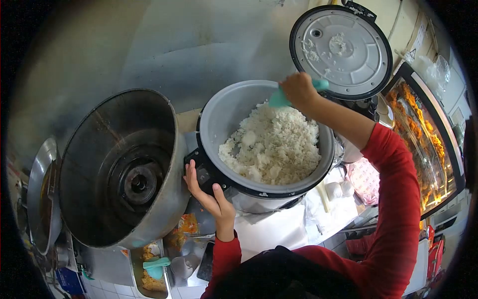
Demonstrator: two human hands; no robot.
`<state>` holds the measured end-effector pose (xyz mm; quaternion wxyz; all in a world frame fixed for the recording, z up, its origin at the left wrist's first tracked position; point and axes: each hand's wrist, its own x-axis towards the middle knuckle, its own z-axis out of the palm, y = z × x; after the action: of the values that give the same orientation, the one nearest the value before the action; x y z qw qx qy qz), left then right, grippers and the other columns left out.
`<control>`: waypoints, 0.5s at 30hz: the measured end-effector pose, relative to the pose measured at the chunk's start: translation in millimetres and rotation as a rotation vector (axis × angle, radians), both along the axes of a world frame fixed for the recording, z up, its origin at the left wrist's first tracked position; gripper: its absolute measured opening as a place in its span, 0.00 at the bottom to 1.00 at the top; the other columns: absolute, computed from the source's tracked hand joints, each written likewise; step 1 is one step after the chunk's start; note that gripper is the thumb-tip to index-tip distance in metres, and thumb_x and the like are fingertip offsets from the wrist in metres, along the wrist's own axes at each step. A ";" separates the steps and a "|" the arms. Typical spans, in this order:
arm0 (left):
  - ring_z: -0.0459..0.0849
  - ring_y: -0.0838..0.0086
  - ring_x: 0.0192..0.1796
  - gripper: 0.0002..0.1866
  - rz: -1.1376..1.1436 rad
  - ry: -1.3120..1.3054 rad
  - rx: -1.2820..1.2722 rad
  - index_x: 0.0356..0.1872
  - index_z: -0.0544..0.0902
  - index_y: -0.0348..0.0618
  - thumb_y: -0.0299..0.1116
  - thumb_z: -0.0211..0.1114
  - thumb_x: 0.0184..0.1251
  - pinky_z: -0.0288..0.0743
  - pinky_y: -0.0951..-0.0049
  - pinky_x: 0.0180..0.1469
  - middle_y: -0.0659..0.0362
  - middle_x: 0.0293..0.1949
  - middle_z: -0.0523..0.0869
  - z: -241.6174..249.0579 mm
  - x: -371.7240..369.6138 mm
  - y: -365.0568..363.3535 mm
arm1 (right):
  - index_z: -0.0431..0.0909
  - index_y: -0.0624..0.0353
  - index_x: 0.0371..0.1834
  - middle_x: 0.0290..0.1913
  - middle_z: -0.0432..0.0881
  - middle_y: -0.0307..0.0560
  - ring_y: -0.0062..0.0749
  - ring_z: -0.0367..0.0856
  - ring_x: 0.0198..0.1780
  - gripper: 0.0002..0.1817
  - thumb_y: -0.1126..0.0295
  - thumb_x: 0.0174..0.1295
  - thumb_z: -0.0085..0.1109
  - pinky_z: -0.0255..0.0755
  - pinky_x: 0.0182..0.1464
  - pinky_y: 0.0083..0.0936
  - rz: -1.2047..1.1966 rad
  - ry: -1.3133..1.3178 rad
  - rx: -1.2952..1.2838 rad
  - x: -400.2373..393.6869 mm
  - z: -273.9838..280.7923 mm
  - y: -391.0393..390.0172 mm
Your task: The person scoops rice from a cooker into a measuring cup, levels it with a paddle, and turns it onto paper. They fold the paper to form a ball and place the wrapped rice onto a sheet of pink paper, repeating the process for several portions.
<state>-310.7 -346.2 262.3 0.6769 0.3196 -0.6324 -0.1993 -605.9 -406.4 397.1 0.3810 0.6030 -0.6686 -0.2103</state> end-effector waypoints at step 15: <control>0.57 0.55 0.70 0.26 0.018 0.010 -0.036 0.65 0.58 0.33 0.35 0.48 0.69 0.42 0.54 0.72 0.46 0.66 0.64 -1.6 -1.7 -1.6 | 0.84 0.45 0.33 0.28 0.83 0.36 0.31 0.84 0.33 0.08 0.63 0.60 0.54 0.71 0.32 0.27 0.048 -0.086 0.102 38.3 30.0 14.4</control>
<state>-312.5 -347.8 260.7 0.6873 0.3119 -0.6298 -0.1834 -567.6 -392.0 427.1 0.3258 0.6458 -0.6581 -0.2089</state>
